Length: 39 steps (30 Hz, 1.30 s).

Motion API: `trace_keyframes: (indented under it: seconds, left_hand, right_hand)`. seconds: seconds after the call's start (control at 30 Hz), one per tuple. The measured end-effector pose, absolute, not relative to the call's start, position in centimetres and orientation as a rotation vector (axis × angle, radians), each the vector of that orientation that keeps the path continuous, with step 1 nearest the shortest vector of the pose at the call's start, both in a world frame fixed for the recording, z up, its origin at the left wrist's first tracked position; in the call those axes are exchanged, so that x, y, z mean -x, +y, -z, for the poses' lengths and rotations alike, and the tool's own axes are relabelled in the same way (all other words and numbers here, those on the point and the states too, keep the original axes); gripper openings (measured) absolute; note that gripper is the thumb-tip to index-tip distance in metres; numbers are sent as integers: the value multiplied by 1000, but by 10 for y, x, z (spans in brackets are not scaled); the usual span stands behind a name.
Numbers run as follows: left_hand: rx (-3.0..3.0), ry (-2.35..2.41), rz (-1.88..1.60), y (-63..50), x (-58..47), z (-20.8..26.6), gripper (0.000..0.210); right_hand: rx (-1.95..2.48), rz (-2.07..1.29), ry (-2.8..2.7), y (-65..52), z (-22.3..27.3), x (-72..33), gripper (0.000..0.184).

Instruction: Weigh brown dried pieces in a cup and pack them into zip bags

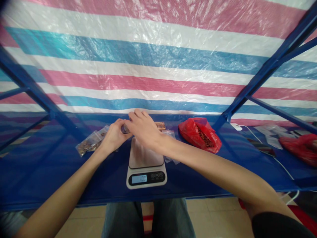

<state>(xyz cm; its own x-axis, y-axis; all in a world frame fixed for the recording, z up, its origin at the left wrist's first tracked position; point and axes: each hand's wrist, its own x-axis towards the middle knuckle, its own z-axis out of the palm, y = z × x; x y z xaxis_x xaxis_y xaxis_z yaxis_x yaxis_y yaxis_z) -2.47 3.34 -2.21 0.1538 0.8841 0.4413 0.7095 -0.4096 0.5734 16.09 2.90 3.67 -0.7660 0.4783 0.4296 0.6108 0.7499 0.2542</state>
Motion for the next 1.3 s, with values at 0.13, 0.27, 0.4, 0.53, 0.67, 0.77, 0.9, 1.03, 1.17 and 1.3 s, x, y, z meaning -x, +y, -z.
trace_keyframes:
  seconds: [0.13, 0.27, 0.4, 0.53, 0.67, 0.77, 0.9, 1.03, 1.17, 1.3]
  left_hand:
    - [-2081, 1505, -1203, 36, 27, 22, 17]
    - [-1978, 1403, -1271, 38, 27, 21, 19]
    - [-1890, 1288, -1302, 36, 25, 17, 21]
    - [-1677, 1186, -1323, 33, 24, 14, 26]
    - [-1495, 1061, -1303, 30, 23, 12, 34]
    - [-1419, 955, -1280, 27, 25, 9, 35]
    - [-1280, 821, -1281, 24, 30, 3, 44]
    - [-1227, 842, -1271, 25, 34, 2, 46]
    - [-1179, 941, -1304, 27, 31, 6, 46]
    - [-1176, 1001, -1335, 26, 25, 9, 39]
  right_hand:
    - [755, 701, -2644, 30, -44, -152, 24]
    - [591, 806, -2687, 32, -52, -147, 26]
    - [613, 682, -2701, 35, -64, -155, 24]
    - [864, 159, -2414, 38, -67, -186, 31]
    - [1006, -284, -2069, 44, -47, -234, 29]
    - [1052, -382, -1889, 54, -21, -270, 22]
    - [1215, -347, -1948, 67, 14, -306, 24]
    - [1402, -221, -2171, 71, 30, -327, 26]
    - [1491, -102, -2349, 67, 30, -340, 24]
    - [1520, -12, -2450, 60, 24, -345, 31]
